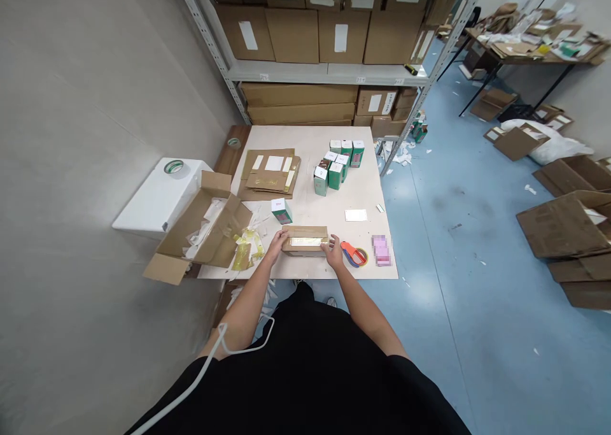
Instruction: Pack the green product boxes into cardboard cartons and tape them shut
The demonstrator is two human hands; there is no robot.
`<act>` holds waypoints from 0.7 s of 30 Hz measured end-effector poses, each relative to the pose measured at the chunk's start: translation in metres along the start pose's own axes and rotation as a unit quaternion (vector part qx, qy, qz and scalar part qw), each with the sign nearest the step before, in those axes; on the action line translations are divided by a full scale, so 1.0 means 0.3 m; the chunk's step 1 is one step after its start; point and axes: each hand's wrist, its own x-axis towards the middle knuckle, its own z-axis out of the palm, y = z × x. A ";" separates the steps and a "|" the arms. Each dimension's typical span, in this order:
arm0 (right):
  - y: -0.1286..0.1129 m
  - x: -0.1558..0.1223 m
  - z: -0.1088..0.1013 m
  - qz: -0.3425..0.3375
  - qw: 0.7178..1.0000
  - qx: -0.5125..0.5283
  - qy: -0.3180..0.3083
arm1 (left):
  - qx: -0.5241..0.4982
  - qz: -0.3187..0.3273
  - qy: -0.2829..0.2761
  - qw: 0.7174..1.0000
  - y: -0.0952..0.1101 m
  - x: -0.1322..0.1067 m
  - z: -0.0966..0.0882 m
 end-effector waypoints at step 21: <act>-0.068 -0.007 0.000 -0.028 0.973 -0.227 -0.036 | 0.116 0.070 -0.017 0.991 0.014 -0.036 0.041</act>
